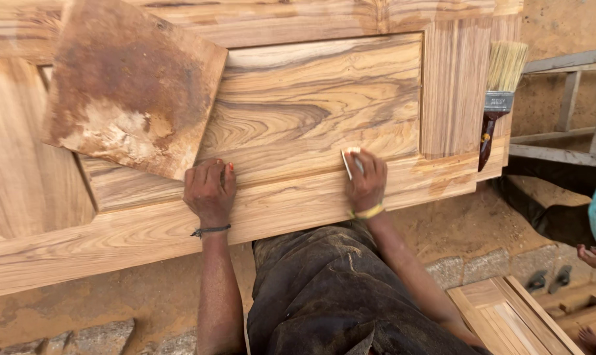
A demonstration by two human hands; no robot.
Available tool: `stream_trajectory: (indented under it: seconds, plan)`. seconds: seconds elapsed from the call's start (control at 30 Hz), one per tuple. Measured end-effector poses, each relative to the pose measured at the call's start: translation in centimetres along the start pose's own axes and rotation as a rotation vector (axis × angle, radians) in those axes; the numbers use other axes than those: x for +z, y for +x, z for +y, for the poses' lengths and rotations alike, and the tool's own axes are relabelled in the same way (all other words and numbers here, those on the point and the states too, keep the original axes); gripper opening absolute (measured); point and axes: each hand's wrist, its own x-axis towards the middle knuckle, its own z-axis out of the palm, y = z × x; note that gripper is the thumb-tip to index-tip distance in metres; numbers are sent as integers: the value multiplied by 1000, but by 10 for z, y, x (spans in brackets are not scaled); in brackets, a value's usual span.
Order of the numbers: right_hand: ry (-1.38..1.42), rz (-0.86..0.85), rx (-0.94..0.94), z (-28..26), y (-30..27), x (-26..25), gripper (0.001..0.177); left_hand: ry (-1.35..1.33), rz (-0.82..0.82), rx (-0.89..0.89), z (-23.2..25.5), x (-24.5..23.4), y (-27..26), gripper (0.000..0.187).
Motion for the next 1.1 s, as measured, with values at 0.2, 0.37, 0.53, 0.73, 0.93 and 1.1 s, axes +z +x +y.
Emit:
stream_trajectory:
  seconds: [0.2, 0.37, 0.53, 0.73, 0.93, 1.1]
  plan:
    - [54, -48, 68, -4, -4, -16, 25, -24, -1, 2, 2, -3, 2, 8]
    - [66, -36, 234, 28, -3, -30, 14, 7, 20, 24, -2, -1, 2, 10]
    - [-55, -173, 289, 54, 25, -22, 19, -14, 18, 13, -7, 4, -3, 10]
    - [-45, -273, 107, -1, 25, 9, 27, 7, -13, 6, -4, 1, -4, 10]
    - [87, -435, 106, -47, 27, 6, 21, 5, 20, 16, 2, 3, 2, 8]
    - [325, -202, 268, 5, 33, -19, 13, -2, 27, -2, 0, 2, 0, 8]
